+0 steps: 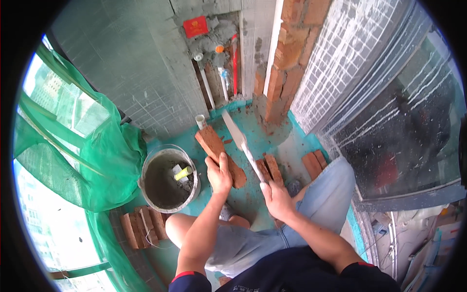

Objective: The person applies mortar to bricks using a trowel and stacks them against a wall to encase a pipe.

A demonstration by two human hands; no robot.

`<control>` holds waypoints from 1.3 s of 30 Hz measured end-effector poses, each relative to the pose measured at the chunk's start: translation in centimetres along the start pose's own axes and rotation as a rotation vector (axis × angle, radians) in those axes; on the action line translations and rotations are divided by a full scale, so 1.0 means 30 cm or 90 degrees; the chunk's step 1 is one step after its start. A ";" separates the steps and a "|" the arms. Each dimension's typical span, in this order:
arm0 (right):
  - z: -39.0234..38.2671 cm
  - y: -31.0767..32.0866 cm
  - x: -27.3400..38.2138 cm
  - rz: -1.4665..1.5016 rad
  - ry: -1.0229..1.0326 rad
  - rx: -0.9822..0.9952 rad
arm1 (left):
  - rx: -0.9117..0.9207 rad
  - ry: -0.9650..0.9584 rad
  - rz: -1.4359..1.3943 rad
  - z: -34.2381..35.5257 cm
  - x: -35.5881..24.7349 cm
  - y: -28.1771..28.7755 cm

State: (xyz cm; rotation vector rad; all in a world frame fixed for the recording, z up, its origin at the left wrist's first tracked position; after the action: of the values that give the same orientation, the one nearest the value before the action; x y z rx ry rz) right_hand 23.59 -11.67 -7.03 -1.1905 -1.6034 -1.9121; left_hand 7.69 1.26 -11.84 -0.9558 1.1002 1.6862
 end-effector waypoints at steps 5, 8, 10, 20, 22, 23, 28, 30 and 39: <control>0.013 0.102 0.198 0.133 0.095 0.006 | -0.012 -0.014 0.004 0.001 0.013 -0.020; 0.041 0.002 0.053 0.004 0.052 0.022 | 0.042 0.037 0.028 0.000 -0.046 -0.046; 0.039 -0.043 -0.022 -0.056 -0.007 0.052 | 0.029 0.027 0.043 -0.013 -0.001 -0.012; -0.012 0.084 -0.012 0.032 -0.081 -0.013 | -0.091 -0.114 -0.374 0.035 -0.163 0.039; -0.026 0.090 0.009 0.034 -0.076 0.008 | -0.144 -0.025 -0.392 0.094 -0.092 0.084; -0.035 0.089 0.020 0.033 -0.080 0.022 | -0.175 0.014 -0.393 0.113 -0.113 0.095; -0.032 0.041 0.088 0.017 0.075 0.005 | -0.105 -0.004 -0.120 0.104 -0.094 0.039; -0.032 -0.012 0.074 0.009 0.074 0.018 | -0.075 0.043 -0.044 0.096 -0.071 0.035; -0.033 0.049 0.179 0.023 0.115 0.052 | 0.007 0.104 0.130 0.091 -0.044 0.029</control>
State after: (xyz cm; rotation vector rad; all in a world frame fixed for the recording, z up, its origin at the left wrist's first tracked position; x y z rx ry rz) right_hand 21.25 -11.78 -1.89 -0.9769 -1.5380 -1.8557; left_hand 6.91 3.31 -9.55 -1.0161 1.3528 1.7862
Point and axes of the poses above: each hand's wrist, its own z-axis towards the middle knuckle, its own y-axis out of the back of the hand, x = y × z, the point moved 3 cm from there along z, towards the middle knuckle, and after that the axes turned 14 degrees about -y, right-handed, at the moved point
